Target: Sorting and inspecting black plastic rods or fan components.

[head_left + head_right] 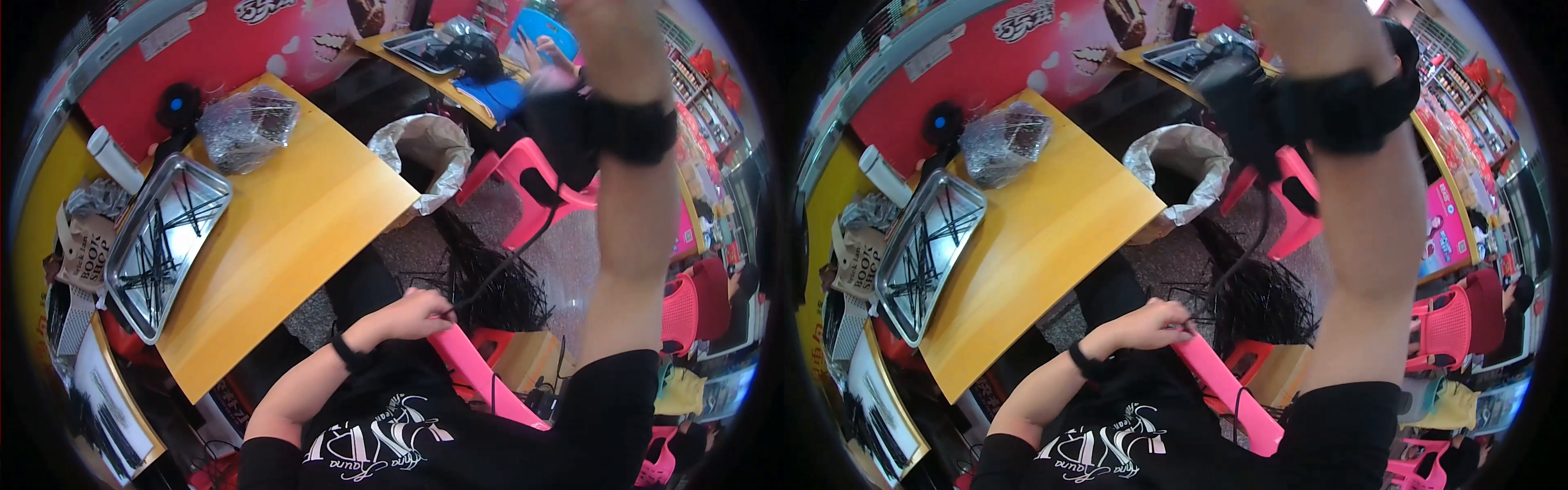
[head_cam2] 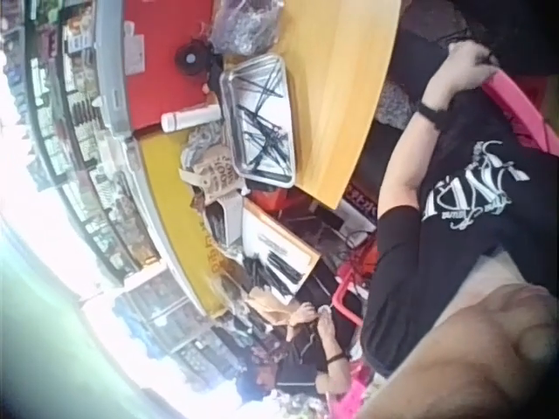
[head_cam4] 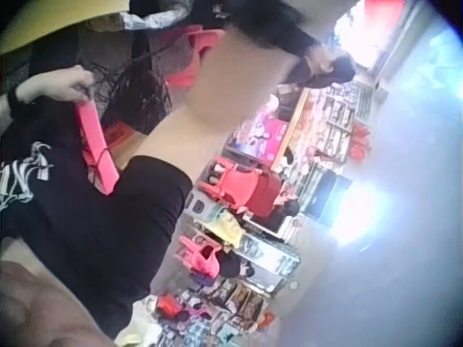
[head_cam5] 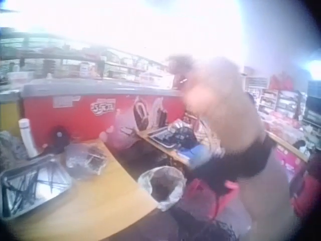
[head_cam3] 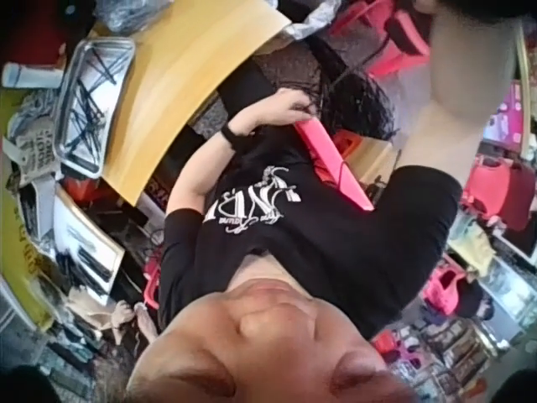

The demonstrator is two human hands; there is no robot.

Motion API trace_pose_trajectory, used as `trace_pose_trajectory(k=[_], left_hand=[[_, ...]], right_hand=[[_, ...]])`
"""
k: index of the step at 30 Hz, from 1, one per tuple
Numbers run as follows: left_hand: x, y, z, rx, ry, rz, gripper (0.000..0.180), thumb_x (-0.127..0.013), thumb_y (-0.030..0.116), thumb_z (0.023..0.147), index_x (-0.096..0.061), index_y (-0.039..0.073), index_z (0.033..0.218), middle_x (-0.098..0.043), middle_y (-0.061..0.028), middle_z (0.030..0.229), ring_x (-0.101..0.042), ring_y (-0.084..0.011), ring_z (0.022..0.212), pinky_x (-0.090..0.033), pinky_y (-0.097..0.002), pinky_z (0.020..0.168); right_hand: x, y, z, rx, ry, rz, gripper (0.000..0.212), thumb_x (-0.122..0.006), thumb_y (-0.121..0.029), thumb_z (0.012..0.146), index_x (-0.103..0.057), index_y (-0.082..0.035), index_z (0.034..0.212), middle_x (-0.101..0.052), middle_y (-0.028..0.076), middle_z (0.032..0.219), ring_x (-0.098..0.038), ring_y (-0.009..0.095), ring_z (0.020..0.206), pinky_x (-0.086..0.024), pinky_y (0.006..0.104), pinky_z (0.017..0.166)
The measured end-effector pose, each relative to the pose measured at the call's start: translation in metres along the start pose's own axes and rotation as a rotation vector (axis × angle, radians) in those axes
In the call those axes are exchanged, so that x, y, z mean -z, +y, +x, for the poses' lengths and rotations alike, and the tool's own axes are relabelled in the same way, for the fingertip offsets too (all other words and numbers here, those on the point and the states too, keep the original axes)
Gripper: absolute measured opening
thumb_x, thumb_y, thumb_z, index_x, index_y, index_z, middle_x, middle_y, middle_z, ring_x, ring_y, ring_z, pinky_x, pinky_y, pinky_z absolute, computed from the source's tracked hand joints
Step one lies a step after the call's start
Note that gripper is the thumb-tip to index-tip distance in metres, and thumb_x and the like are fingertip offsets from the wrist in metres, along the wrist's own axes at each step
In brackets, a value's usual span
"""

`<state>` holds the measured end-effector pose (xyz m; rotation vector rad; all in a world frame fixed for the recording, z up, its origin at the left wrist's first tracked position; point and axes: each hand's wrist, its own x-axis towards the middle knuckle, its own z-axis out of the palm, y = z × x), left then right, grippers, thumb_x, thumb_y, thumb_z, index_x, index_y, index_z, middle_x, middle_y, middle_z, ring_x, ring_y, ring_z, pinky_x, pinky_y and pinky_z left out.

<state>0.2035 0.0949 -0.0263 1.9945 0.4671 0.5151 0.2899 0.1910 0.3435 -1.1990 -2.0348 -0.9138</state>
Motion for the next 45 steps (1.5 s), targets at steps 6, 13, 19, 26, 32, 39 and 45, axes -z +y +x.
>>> trace_pose_trajectory(k=[6,13,19,26,32,39,45], left_hand=[[0.064,0.062,-0.065,0.23,0.234,-0.203,0.018,-0.052,0.011,0.092,-0.062,-0.002,0.084,-0.057,-0.0091,0.066,-0.059,-0.0189,0.063,-0.046,-0.0302,0.059],[0.097,0.114,-0.089,0.618,0.552,-0.595,0.013,-0.065,0.0,0.08,-0.067,-0.007,0.091,-0.063,-0.0068,0.073,-0.057,-0.0075,0.061,-0.041,-0.0188,0.054],[0.068,0.052,-0.058,0.821,0.223,-0.491,0.035,-0.07,0.0,0.079,-0.061,-0.002,0.113,-0.061,-0.007,0.076,-0.057,-0.0086,0.063,-0.045,-0.0215,0.058],[0.063,0.019,-0.038,0.954,0.103,0.011,0.036,-0.069,0.001,0.077,-0.059,-0.002,0.112,-0.06,-0.0143,0.083,-0.062,-0.0244,0.067,-0.051,-0.0307,0.062],[0.113,0.033,0.004,0.501,0.19,0.46,0.035,-0.069,-0.004,0.07,-0.062,-0.007,0.104,-0.059,-0.0208,0.102,-0.058,-0.0378,0.089,-0.05,-0.0442,0.079],[0.145,-0.009,0.007,0.586,0.141,0.804,0.039,-0.062,0.02,0.086,-0.056,0.001,0.118,-0.044,-0.0284,0.132,-0.042,-0.0474,0.119,-0.038,-0.0545,0.098],[0.152,-0.028,-0.006,0.523,0.133,0.75,0.04,-0.06,0.026,0.086,-0.055,0.001,0.117,-0.042,-0.0292,0.133,-0.04,-0.0482,0.121,-0.035,-0.056,0.1]], right_hand=[[-0.053,0.182,-0.06,0.103,0.393,-0.351,0.016,-0.055,-0.009,0.086,-0.06,-0.001,0.1,-0.06,0.022,0.083,-0.06,0.025,0.08,-0.048,0.0329,0.066],[-0.268,0.137,-0.328,-1.42,-0.46,1.365,0.011,-0.057,-0.012,0.074,-0.06,-0.004,0.067,-0.057,0.006,0.059,-0.047,0.012,0.043,-0.032,0.0233,0.038],[-0.381,0.034,-0.68,-1.631,-1.121,1.009,0.018,-0.053,-0.003,0.076,-0.06,-0.001,0.06,-0.055,0.01,0.054,-0.051,0.017,0.044,-0.033,0.0319,0.035],[-0.365,-0.066,-0.733,-0.924,-1.931,0.456,0.028,-0.055,-0.015,0.083,-0.067,-0.002,0.105,-0.062,0.021,0.116,-0.059,0.034,0.11,-0.048,0.0438,0.093],[-0.389,-0.054,-0.713,-0.516,-1.991,0.412,0.027,-0.051,-0.014,0.084,-0.067,-0.007,0.104,-0.065,0.016,0.111,-0.062,0.03,0.106,-0.05,0.0417,0.089],[-0.469,-0.008,-0.682,-0.665,-1.219,0.29,0.026,-0.059,-0.009,0.074,-0.061,-0.004,0.099,-0.06,0.016,0.106,-0.06,0.032,0.1,-0.048,0.0445,0.087],[-0.494,0.047,-0.668,-0.951,-1.179,0.405,0.029,-0.057,-0.009,0.076,-0.059,-0.004,0.105,-0.056,0.019,0.108,-0.055,0.039,0.102,-0.048,0.0456,0.085]])
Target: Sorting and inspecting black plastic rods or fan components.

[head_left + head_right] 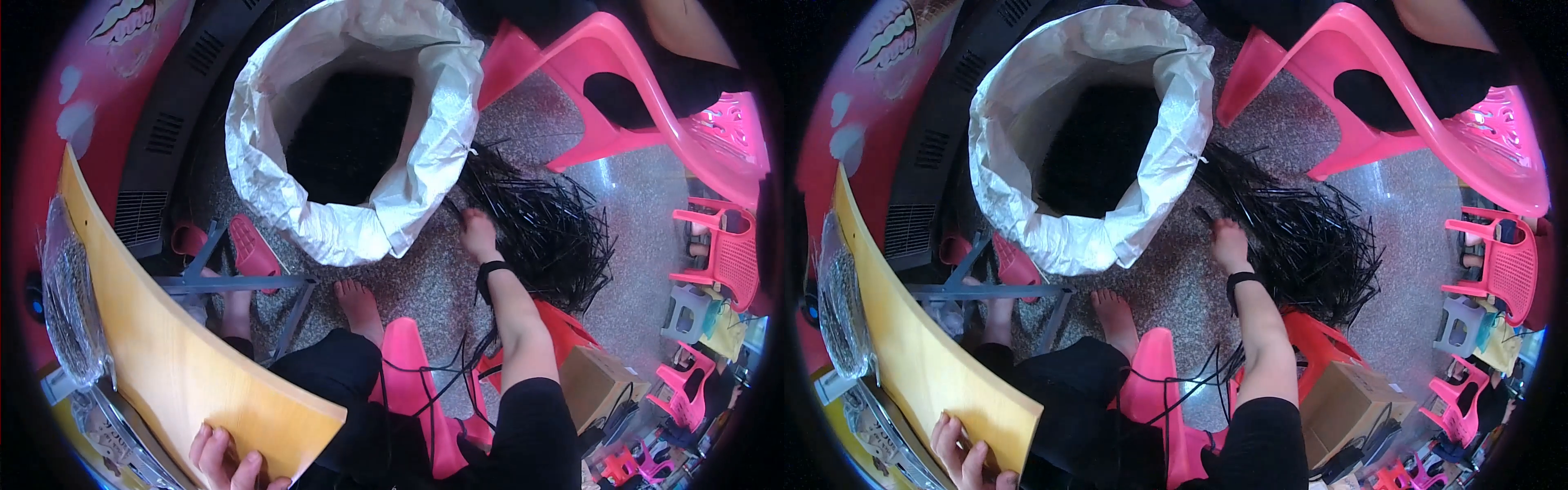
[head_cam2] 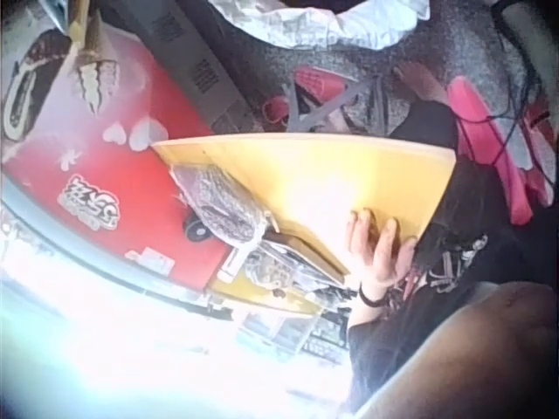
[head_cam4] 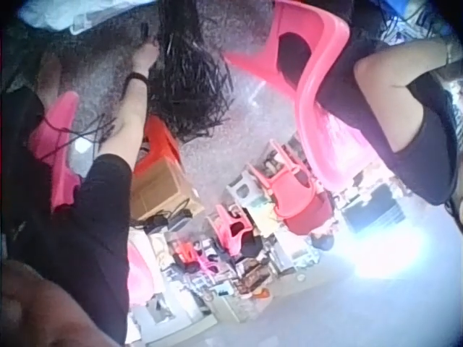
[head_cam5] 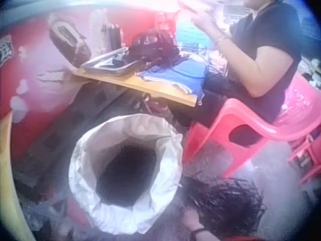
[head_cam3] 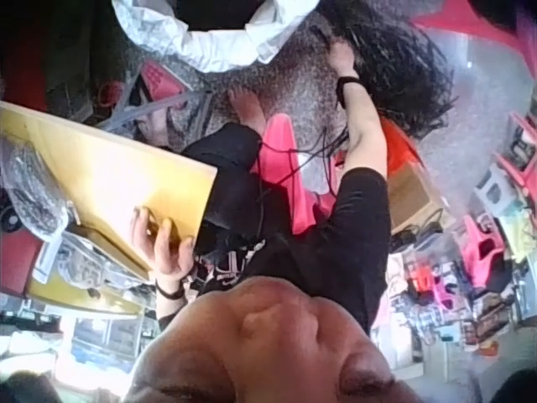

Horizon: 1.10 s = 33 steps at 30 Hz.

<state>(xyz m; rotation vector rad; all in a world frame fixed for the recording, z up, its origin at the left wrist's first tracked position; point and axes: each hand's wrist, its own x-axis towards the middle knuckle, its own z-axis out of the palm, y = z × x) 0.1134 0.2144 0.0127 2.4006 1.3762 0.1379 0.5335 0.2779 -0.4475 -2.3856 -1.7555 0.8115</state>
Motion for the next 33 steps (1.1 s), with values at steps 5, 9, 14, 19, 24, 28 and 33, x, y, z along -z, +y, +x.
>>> trace_pose_trajectory(k=[5,9,14,19,24,28,33], left_hand=[[-0.001,-0.007,-0.011,0.004,0.004,0.003,0.04,-0.058,0.029,0.086,-0.056,0.001,0.115,-0.044,-0.0318,0.13,-0.042,-0.048,0.119,-0.034,-0.0569,0.1],[0.002,0.003,0.007,-0.049,0.005,0.093,0.043,-0.056,0.032,0.087,-0.052,0.003,0.119,-0.045,-0.0308,0.13,-0.042,-0.0479,0.119,-0.035,-0.057,0.098],[-0.005,-0.004,0.007,-0.156,-0.024,0.231,0.041,-0.056,0.029,0.09,-0.045,0.013,0.126,-0.049,-0.025,0.126,-0.05,-0.0491,0.109,-0.042,-0.0606,0.087],[-0.018,-0.011,0.019,-0.363,-0.006,0.381,0.035,-0.051,0.025,0.094,-0.041,0.022,0.128,-0.053,-0.0199,0.119,-0.055,-0.0508,0.1,-0.049,-0.0601,0.075],[-0.011,-0.014,-0.009,-0.36,0.011,0.417,0.034,-0.05,0.025,0.095,-0.041,0.021,0.127,-0.053,-0.0199,0.119,-0.055,-0.0508,0.101,-0.049,-0.0601,0.075],[-0.012,-0.014,-0.009,-0.339,0.007,0.431,0.033,-0.049,0.026,0.095,-0.041,0.021,0.127,-0.053,-0.0198,0.119,-0.055,-0.0509,0.101,-0.049,-0.0601,0.075],[-0.01,-0.009,-0.01,-0.33,0.045,0.423,0.032,-0.049,0.027,0.095,-0.041,0.021,0.126,-0.053,-0.0197,0.118,-0.054,-0.0509,0.101,-0.05,-0.0601,0.074]], right_hand=[[0.042,0.011,0.068,-0.113,0.337,-0.138,0.028,-0.056,-0.014,0.082,-0.057,-0.004,0.108,-0.056,0.02,0.111,-0.055,0.038,0.103,-0.048,0.0471,0.083],[0.058,0.024,0.113,-0.066,0.382,-0.268,0.026,-0.056,-0.013,0.079,-0.059,-0.006,0.104,-0.06,0.015,0.104,-0.056,0.033,0.103,-0.049,0.0455,0.079],[0.028,0.0,0.143,-0.058,0.2,0.014,0.021,-0.053,-0.018,0.082,-0.064,-0.008,0.098,-0.066,0.017,0.098,-0.063,0.037,0.093,-0.052,0.0464,0.078],[-0.026,-0.078,0.106,-0.038,0.119,0.353,0.025,-0.052,-0.02,0.084,-0.061,-0.01,0.105,-0.067,0.016,0.087,-0.065,0.038,0.084,-0.053,0.0477,0.073],[-0.063,-0.133,0.089,-0.001,0.084,0.409,0.029,-0.051,-0.019,0.086,-0.056,-0.012,0.113,-0.066,0.017,0.089,-0.065,0.036,0.085,-0.053,0.0456,0.071],[-0.077,-0.14,0.088,-0.005,0.081,0.434,0.033,-0.052,-0.019,0.085,-0.054,-0.012,0.117,-0.065,0.018,0.092,-0.065,0.035,0.084,-0.053,0.0452,0.07],[-0.148,-0.142,0.106,0.198,0.383,0.903,0.034,-0.056,-0.021,0.082,-0.056,-0.013,0.115,-0.062,0.015,0.097,-0.065,0.033,0.083,-0.052,0.0458,0.068]])
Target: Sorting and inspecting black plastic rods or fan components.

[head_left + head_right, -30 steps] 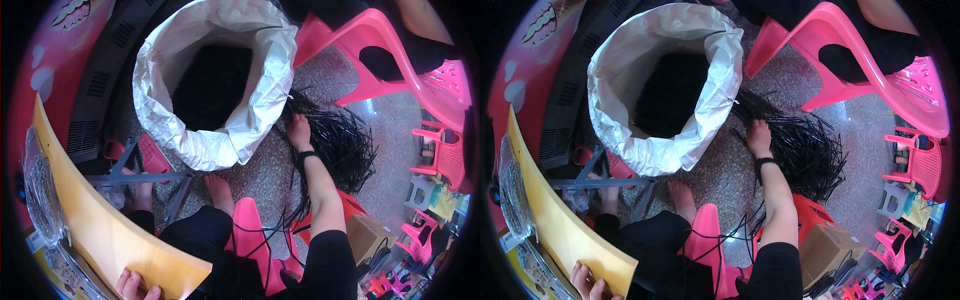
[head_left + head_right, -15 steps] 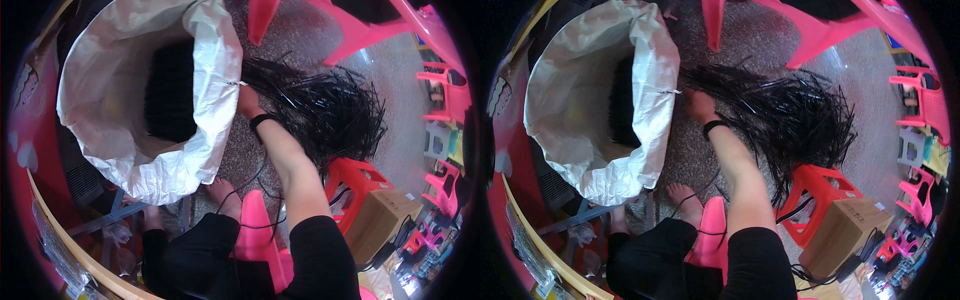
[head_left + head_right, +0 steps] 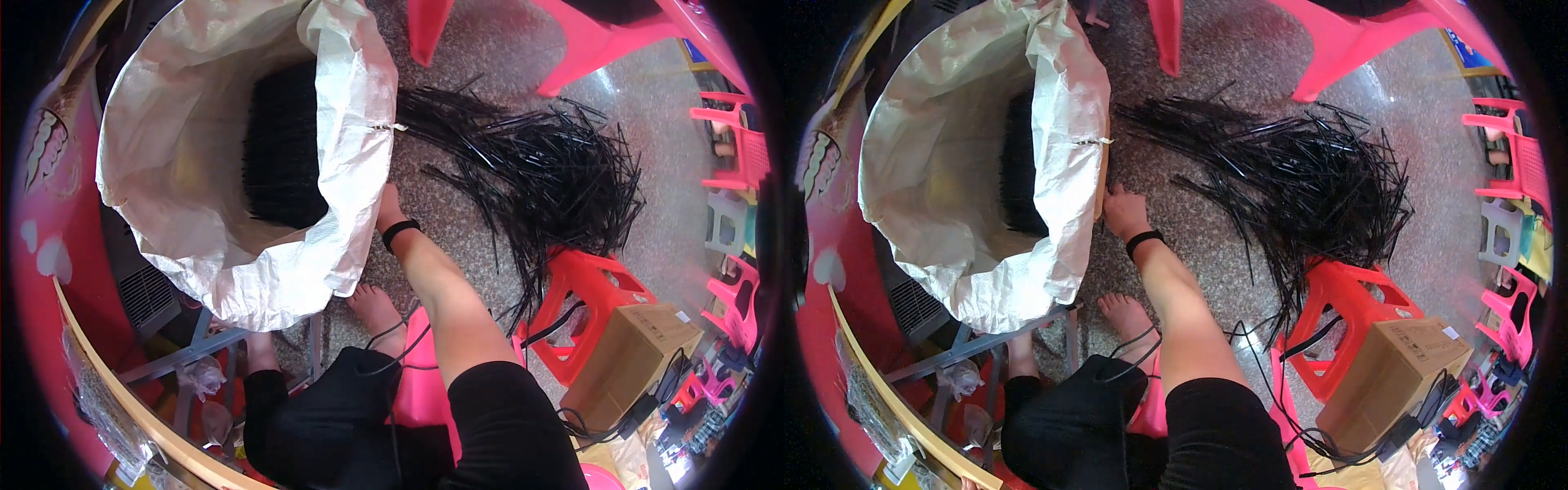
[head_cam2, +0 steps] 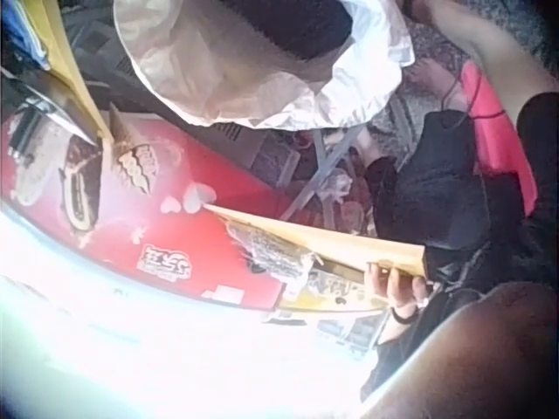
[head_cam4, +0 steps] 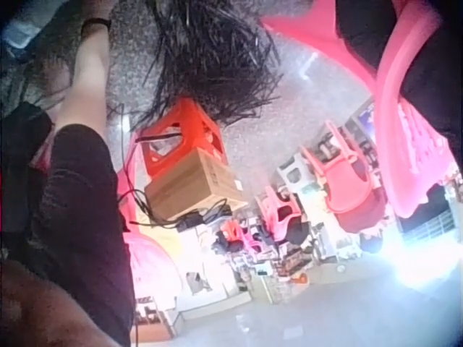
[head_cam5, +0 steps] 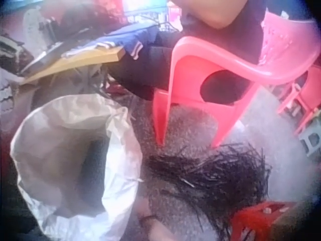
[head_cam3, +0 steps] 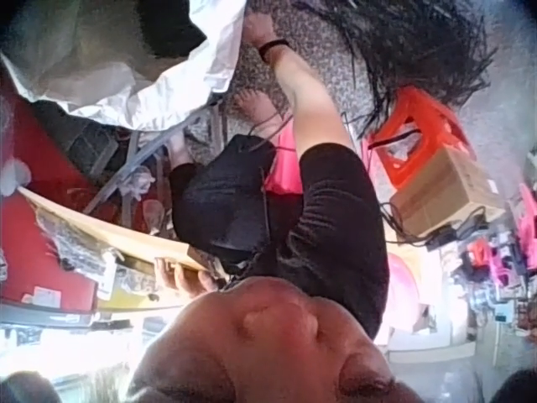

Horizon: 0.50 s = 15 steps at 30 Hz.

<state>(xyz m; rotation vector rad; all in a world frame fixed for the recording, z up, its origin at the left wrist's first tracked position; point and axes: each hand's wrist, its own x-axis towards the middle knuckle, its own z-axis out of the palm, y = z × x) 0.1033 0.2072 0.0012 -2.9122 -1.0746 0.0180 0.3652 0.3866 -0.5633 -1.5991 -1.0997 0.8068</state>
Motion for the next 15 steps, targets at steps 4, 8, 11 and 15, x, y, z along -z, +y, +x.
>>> trace_pose_trajectory(k=[4,8,11,15], left_hand=[[-0.01,-0.006,0.022,0.007,-0.012,-0.027,0.032,-0.048,0.027,0.096,-0.042,0.02,0.126,-0.053,-0.0197,0.118,-0.054,-0.0509,0.102,-0.05,-0.0601,0.074],[-0.006,0.002,0.013,0.046,0.011,-0.008,0.031,-0.047,0.028,0.096,-0.042,0.02,0.126,-0.054,-0.0196,0.118,-0.054,-0.0509,0.102,-0.05,-0.0601,0.074],[-0.01,0.0,0.015,0.021,0.038,-0.027,0.028,-0.048,0.028,0.096,-0.045,0.017,0.123,-0.055,-0.0228,0.115,-0.055,-0.0492,0.102,-0.052,-0.0568,0.075],[-0.007,-0.015,-0.017,0.043,0.072,-0.066,0.028,-0.048,0.028,0.096,-0.046,0.017,0.122,-0.055,-0.0231,0.115,-0.055,-0.049,0.102,-0.052,-0.0565,0.075]], right_hand=[[0.058,-0.042,-0.02,-0.202,-0.28,-0.626,0.025,-0.056,-0.014,0.078,-0.059,-0.012,0.103,-0.059,0.015,0.097,-0.064,0.032,0.085,-0.051,0.0461,0.069],[0.092,-0.035,-0.04,-0.151,-0.144,-0.733,0.019,-0.058,-0.011,0.074,-0.059,-0.01,0.093,-0.058,0.016,0.095,-0.063,0.034,0.084,-0.051,0.043,0.068],[0.138,-0.031,-0.053,-0.059,-0.171,-0.877,0.022,-0.064,-0.013,0.069,-0.06,-0.009,0.09,-0.053,0.014,0.09,-0.06,0.036,0.076,-0.05,0.0447,0.063],[0.167,-0.047,-0.033,0.125,0.001,-0.89,0.011,-0.058,-0.008,0.069,-0.057,-0.006,0.08,-0.052,0.015,0.086,-0.055,0.032,0.085,-0.046,0.0444,0.066]])
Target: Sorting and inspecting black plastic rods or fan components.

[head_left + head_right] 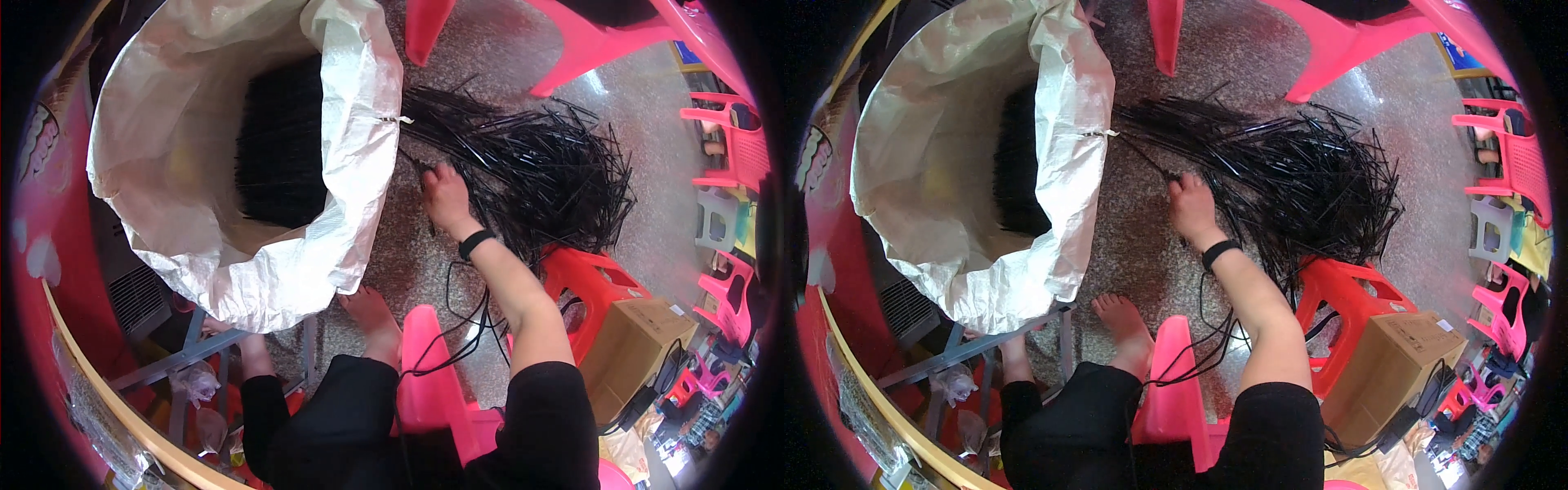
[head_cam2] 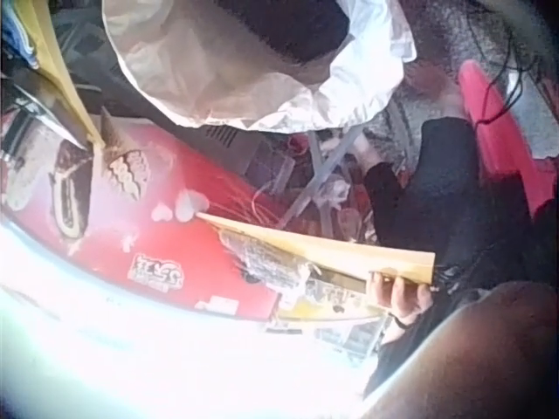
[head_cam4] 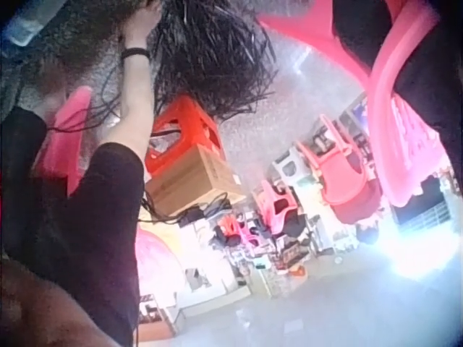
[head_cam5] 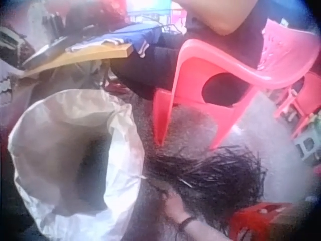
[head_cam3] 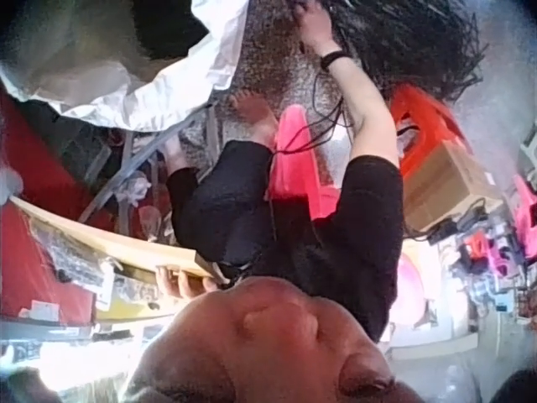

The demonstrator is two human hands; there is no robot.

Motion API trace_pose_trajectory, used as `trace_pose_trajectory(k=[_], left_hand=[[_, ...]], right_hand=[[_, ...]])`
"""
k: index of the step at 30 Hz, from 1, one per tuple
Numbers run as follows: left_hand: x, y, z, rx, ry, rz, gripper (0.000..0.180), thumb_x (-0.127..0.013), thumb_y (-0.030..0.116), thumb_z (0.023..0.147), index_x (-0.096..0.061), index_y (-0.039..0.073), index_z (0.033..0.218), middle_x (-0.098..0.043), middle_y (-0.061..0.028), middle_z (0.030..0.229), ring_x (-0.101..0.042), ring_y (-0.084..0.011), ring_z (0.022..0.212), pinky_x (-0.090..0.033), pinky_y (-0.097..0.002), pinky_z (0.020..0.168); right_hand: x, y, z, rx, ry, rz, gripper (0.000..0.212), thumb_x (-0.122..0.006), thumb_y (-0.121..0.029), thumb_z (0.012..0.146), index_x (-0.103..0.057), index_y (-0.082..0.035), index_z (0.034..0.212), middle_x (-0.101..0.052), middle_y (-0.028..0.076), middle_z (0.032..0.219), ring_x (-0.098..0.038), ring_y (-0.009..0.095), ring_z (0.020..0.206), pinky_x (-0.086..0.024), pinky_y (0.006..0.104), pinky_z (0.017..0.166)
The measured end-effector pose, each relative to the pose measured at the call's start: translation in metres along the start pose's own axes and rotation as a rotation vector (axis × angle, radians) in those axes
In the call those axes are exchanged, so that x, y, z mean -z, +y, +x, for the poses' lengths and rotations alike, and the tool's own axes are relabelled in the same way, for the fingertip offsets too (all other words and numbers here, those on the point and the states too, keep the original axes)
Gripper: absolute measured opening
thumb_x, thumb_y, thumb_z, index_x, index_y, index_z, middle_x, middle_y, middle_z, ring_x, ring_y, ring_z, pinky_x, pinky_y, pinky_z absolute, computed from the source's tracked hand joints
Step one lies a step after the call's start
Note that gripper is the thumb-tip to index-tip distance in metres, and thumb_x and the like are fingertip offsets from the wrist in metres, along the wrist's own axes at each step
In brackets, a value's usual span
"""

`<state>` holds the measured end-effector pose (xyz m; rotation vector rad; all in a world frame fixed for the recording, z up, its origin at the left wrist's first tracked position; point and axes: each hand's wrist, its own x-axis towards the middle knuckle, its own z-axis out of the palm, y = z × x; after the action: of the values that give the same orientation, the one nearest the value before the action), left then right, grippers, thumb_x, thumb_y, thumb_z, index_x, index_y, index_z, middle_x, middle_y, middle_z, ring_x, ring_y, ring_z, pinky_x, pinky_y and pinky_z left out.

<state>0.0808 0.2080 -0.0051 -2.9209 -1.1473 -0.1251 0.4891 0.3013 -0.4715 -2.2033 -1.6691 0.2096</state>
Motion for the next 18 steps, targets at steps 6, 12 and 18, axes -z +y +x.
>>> trace_pose_trajectory(k=[6,12,18], left_hand=[[-0.005,0.001,0.02,-0.002,-0.014,-0.018,0.028,-0.048,0.027,0.096,-0.047,0.017,0.122,-0.055,-0.0235,0.114,-0.055,-0.0487,0.102,-0.052,-0.0561,0.075],[0.014,0.008,-0.027,0.06,-0.004,0.017,0.027,-0.048,0.027,0.096,-0.047,0.016,0.121,-0.055,-0.0239,0.114,-0.055,-0.0484,0.101,-0.052,-0.0557,0.076],[-0.008,0.011,0.025,0.078,0.009,-0.012,0.027,-0.049,0.027,0.096,-0.048,0.016,0.121,-0.055,-0.0242,0.114,-0.056,-0.0481,0.101,-0.052,-0.0552,0.076]], right_hand=[[-0.021,0.029,0.059,0.046,-0.083,-0.041,0.018,-0.058,-0.01,0.073,-0.058,-0.006,0.091,-0.058,0.013,0.093,-0.059,0.031,0.089,-0.049,0.0421,0.071],[-0.041,-0.029,0.07,-0.161,-0.196,-0.178,0.02,-0.058,-0.012,0.08,-0.057,-0.008,0.099,-0.06,0.013,0.096,-0.062,0.03,0.092,-0.051,0.0435,0.073],[-0.058,-0.012,0.052,-0.16,-0.192,-0.102,0.021,-0.059,-0.011,0.078,-0.055,-0.005,0.098,-0.061,0.016,0.094,-0.064,0.032,0.086,-0.053,0.045,0.068]])
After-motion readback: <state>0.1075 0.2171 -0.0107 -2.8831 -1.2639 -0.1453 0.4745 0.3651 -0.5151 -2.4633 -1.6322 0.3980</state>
